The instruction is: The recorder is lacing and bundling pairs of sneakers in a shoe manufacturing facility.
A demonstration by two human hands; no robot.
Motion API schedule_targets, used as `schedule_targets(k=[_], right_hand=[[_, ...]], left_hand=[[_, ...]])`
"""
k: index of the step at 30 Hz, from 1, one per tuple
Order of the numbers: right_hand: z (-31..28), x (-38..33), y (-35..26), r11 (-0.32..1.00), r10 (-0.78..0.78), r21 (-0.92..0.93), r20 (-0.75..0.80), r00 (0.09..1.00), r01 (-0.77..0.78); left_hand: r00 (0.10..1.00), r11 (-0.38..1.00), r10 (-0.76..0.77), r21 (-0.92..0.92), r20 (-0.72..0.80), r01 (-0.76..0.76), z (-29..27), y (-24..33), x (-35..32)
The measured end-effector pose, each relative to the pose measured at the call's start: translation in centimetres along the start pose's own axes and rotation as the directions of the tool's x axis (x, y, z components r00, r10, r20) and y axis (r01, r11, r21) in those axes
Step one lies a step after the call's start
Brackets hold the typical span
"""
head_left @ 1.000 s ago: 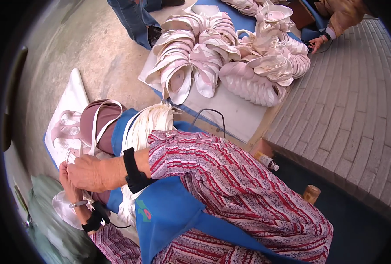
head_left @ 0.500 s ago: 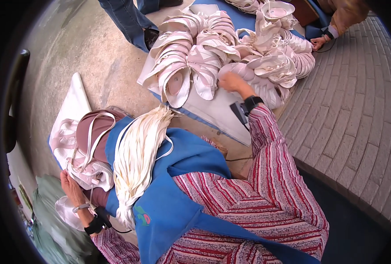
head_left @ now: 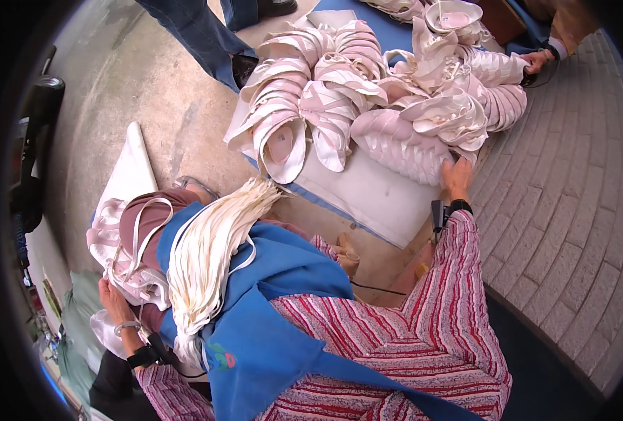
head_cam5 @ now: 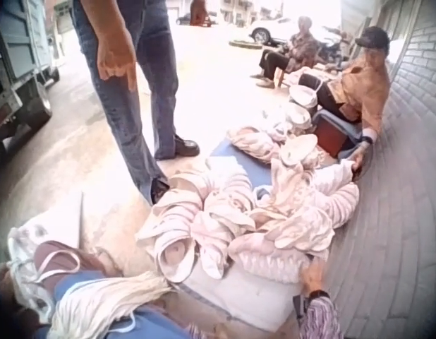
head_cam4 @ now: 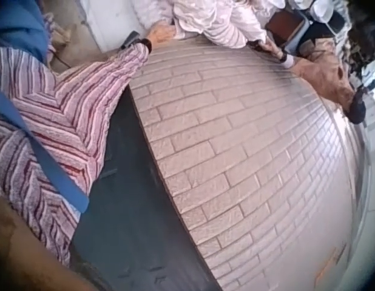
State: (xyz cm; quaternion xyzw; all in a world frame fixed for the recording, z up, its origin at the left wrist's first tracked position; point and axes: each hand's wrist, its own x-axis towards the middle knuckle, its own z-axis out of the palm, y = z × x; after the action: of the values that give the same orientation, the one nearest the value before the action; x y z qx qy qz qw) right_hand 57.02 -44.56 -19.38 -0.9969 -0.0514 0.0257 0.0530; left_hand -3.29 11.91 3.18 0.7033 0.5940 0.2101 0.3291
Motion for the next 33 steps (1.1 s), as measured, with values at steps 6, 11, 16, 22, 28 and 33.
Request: schedule_targets(k=[6, 11, 16, 22, 28, 33], right_hand=[[-1.7, -0.5, -3.5, 0.993, 0.058, -0.111, 0.299, 0.953, -0.026], [-2.9, -0.1, -4.3, 0.986, 0.144, -0.155, 0.598, 0.788, -0.063], [0.9, -3.5, -1.6, 0.938, 0.006, 0.276, 0.592, 0.806, -0.21], [-1.5, -7.2, -4.6, 0.841, 0.019, 0.347, 0.748, 0.663, -0.416], [-6.0, -8.9, -7.1, 0.47, -0.102, 0.374, 0.923, 0.371, -0.8], [-9.4, -9.0, -8.3, 0.342, -0.238, 0.374, 0.922, 0.305, -0.862]], left_hand=[[0.997, 0.989, 0.024, 0.149, -0.075, -0.013, -1.9, -1.6, 0.1], [0.995, 0.987, -0.005, 0.158, -0.098, 0.02, -1.8, -2.0, 0.1], [0.996, 0.963, 0.069, 0.266, -0.059, -0.051, -1.4, -2.1, 0.7], [0.999, 0.997, 0.041, 0.072, -0.026, -0.039, 0.0, -0.6, 0.0], [0.997, 0.997, 0.076, 0.026, -0.014, -0.076, 0.2, -0.5, -0.3], [0.997, 0.995, 0.068, -0.069, 0.022, -0.066, 0.2, 0.3, -0.8]])
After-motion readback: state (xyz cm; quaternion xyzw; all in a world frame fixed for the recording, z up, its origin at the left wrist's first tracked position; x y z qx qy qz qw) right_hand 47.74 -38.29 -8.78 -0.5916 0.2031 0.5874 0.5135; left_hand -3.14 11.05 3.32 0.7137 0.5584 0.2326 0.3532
